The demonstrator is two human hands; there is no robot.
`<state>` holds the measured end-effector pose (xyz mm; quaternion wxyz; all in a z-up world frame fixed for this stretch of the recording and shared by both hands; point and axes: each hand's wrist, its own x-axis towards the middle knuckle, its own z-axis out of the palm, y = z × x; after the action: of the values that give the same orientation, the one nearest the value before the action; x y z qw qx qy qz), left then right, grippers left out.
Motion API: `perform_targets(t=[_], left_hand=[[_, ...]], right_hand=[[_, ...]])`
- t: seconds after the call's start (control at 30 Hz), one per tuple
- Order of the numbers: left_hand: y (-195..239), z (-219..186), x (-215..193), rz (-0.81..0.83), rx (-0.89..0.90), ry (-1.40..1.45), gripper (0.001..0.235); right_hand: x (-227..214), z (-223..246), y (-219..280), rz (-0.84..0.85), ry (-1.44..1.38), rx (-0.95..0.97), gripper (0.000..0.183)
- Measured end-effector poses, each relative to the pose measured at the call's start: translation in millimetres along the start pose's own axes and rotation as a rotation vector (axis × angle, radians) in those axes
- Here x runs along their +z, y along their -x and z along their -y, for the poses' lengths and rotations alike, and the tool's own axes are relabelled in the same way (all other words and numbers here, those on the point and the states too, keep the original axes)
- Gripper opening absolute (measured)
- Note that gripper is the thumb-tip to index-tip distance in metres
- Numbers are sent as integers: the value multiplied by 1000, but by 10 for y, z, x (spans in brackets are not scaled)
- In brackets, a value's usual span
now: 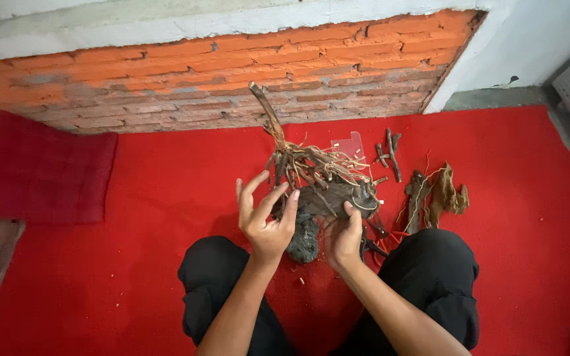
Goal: The person sits on a red floor and assembles a driftwood piece with roots onto a dark base. They use a white glue bottle to apply adhesive to the roots and base, then press the pieces together to secure them.
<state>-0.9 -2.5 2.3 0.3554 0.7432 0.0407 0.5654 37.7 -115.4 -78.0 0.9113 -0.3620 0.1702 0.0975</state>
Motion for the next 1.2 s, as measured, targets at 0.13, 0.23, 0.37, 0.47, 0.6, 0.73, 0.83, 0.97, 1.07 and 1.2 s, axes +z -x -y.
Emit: perform_targets(t=[0.13,0.23,0.37,0.47,0.6,0.73,0.83,0.97,1.07,1.2], left_hand=[[-14,21,-2,-2,-8,4,31],[-18,28,6,15,1,4,35],[-16,4,6,9,-10,25,34],[-7,-4,-10,12,-12,33,40],[-5,30,-22,-8,5,33,48],[1,46,-6,-25,1,25,47],[-5,21,-9,-23,-2,13,42],[-23,16,-23,-8,-21,37,39],[-7,46,-15,-8,-18,28,41],[-13,34,-5,-24,-20,8,41]], right_hand=[[42,13,-2,10,10,-9,62],[15,-6,-32,9,-19,-9,58],[-3,-8,-15,-3,-14,-2,58],[112,52,62,-9,-12,-8,57],[45,-1,-39,-10,-23,2,52],[-14,16,3,-17,-10,19,51],[-59,-25,-24,-26,2,34,54],[-85,-33,-75,-28,1,43,53],[-81,-27,-77,-22,8,57,55],[-77,-21,-60,-12,24,58,60]])
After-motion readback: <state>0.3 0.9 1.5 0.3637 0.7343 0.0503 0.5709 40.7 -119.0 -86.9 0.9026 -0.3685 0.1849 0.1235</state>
